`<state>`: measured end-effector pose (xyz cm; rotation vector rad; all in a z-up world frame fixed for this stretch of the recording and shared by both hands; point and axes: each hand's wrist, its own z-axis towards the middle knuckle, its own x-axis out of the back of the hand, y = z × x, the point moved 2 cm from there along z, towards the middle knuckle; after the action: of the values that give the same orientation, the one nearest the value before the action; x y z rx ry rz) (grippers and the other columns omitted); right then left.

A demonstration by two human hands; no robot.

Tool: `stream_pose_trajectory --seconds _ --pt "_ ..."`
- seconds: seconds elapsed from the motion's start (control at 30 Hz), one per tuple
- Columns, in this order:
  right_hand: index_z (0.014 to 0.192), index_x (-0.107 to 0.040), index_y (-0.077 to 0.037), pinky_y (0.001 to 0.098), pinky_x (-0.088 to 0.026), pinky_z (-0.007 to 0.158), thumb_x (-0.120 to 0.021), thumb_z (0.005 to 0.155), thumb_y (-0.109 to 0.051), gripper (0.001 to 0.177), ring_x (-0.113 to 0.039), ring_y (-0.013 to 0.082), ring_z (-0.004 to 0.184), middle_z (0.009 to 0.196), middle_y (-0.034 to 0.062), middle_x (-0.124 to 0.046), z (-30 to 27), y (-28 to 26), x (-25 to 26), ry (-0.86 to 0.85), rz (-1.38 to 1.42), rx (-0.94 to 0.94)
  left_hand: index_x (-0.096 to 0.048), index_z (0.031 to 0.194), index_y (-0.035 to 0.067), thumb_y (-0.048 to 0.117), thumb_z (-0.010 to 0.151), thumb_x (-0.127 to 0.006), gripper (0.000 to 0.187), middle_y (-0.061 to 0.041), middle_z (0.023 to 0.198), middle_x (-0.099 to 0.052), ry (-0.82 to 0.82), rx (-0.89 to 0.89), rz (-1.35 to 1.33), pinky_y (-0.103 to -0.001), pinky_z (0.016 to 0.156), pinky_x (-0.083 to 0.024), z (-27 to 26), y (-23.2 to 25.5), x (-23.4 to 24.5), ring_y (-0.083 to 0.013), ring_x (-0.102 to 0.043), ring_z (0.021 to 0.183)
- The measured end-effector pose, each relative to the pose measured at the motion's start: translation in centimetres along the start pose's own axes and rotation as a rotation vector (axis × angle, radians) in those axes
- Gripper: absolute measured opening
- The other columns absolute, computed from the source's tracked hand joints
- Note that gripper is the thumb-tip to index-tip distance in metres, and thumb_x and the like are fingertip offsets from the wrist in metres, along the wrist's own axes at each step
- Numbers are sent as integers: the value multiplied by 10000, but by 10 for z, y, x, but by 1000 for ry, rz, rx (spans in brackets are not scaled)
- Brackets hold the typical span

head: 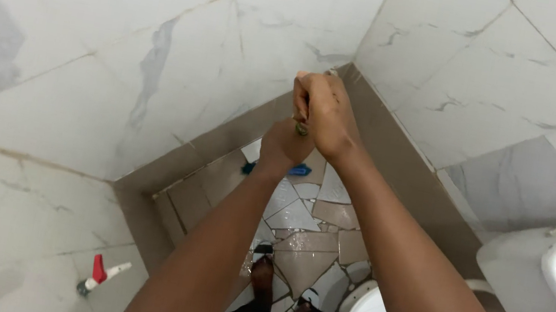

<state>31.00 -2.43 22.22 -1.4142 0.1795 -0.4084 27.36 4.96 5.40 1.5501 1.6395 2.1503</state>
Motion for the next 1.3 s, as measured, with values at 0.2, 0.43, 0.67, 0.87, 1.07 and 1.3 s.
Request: stream_pose_trajectory --seconds 0.2,0.43,0.67,0.87,1.07,1.3 --pt "581 -381 -80 349 -349 527 -371 966 -331 460 -366 173 542 557 50 -392 6 -11 10 63 27 -165 -742 871 51 446 924 -508 462 -204 925 -761 3 18 107 -489 799 -571 1 12 -2 -383 -741 881" --pt "595 -390 -92 336 -440 608 -354 983 -352 469 -395 178 567 573 48 -401 4 -13 32 109 17 -157 -762 877 49 560 971 -443 610 -237 941 -740 -122 135 129 -475 875 -547 -13 50 10 -413 -709 949" --pt "580 -375 -91 351 -369 544 -379 976 -359 479 -393 190 535 541 57 -378 2 -11 39 165 30 -164 -765 870 59 458 894 -508 475 -222 875 -747 -56 35 127 -484 837 -560 -9 50 2 -410 -726 873" --pt "587 -411 -90 342 -437 581 -392 971 -362 471 -440 186 541 552 48 -413 -1 -15 31 163 28 -162 -770 837 40 440 930 -484 501 -236 846 -745 -53 44 138 -490 827 -561 -17 51 10 -410 -728 847" --pt "593 -385 -92 351 -397 568 -375 992 -366 484 -395 178 548 562 45 -383 -1 -11 37 163 1 -166 -765 815 36 450 946 -462 529 -235 839 -743 -76 32 185 -489 816 -569 -13 52 5 -410 -732 833" --pt "565 -388 -99 348 -359 515 -376 971 -347 476 -391 189 495 526 66 -410 -8 -3 62 204 70 -168 -764 783 68 428 896 -474 476 -181 800 -753 -148 19 160 -467 793 -570 -23 78 9 -371 -734 787"
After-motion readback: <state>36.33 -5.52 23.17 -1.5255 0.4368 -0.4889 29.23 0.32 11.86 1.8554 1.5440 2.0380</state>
